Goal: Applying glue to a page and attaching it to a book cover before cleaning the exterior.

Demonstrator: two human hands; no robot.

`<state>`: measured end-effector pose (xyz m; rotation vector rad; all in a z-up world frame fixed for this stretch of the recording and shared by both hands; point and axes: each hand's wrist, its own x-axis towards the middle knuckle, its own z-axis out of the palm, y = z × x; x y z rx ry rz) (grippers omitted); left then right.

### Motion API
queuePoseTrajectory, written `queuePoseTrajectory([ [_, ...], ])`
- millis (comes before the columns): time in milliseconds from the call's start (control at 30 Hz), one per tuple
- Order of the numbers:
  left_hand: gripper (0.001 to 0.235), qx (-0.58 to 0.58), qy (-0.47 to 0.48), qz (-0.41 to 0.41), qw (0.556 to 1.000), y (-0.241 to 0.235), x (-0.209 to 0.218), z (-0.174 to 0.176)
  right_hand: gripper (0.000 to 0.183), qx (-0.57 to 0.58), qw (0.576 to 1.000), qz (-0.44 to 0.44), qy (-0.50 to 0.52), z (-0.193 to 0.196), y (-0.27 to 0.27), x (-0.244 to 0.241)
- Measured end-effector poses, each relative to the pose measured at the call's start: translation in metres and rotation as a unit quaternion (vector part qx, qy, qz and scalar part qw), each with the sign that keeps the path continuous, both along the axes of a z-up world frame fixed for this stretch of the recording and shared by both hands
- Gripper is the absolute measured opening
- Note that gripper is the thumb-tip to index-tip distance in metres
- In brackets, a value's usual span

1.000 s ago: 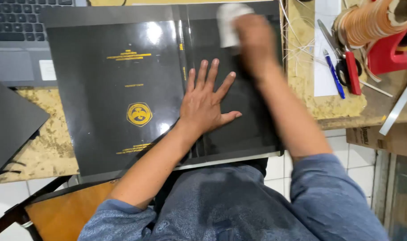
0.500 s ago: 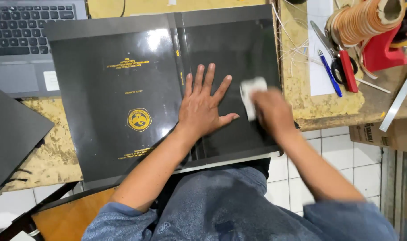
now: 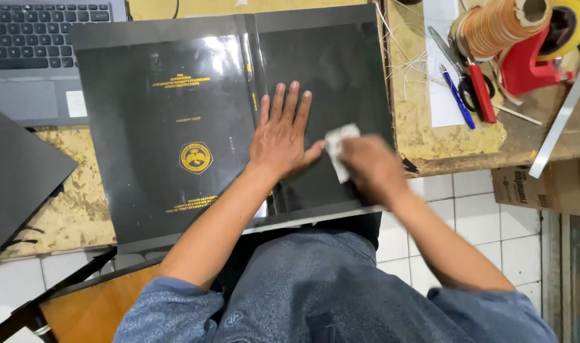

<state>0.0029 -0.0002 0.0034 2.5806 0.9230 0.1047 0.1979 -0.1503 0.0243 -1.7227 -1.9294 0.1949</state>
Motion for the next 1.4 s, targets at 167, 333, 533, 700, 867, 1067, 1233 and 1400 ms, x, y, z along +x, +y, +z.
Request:
queuePoseTrajectory([
  [167, 0.09, 0.042, -0.023, 0.013, 0.999, -0.005, -0.002, -0.011, 0.028, 0.019, 0.996, 0.04, -0.082, 0.005, -0.015, -0.037],
  [333, 0.085, 0.023, 0.005, 0.006, 1.0, -0.003, -0.002, -0.01, 0.043, -0.016, 0.993, 0.069, -0.099, -0.026, 0.061, -0.005],
  [533, 0.089, 0.107, -0.037, 0.022, 0.993, -0.008, 0.0, -0.023, 0.045, -0.023, 0.998, -0.02, -0.056, -0.047, 0.158, 0.064],
  [700, 0.087, 0.076, -0.041, 0.019, 0.996, -0.006, 0.002, -0.014, 0.045, -0.127, 0.986, -0.088, -0.063, -0.014, 0.117, 0.038],
  [867, 0.089, 0.035, -0.007, 0.01, 0.999, 0.001, 0.0, -0.012, 0.034, -0.019, 0.985, 0.051, -0.161, -0.016, 0.008, -0.02],
  [1067, 0.088, 0.006, 0.014, 0.001, 1.0, -0.003, -0.002, -0.01, 0.059, -0.277, 0.942, -0.156, 0.104, 0.006, 0.116, 0.029],
  [1233, 0.088, 0.024, -0.002, 0.005, 1.0, -0.003, -0.002, -0.012, 0.055, -0.232, 0.938, -0.171, 0.194, -0.008, 0.099, 0.033],
  [1400, 0.09, 0.034, -0.015, 0.007, 0.999, 0.002, 0.0, -0.013, 0.036, -0.021, 0.985, 0.044, -0.164, -0.012, 0.028, -0.001],
])
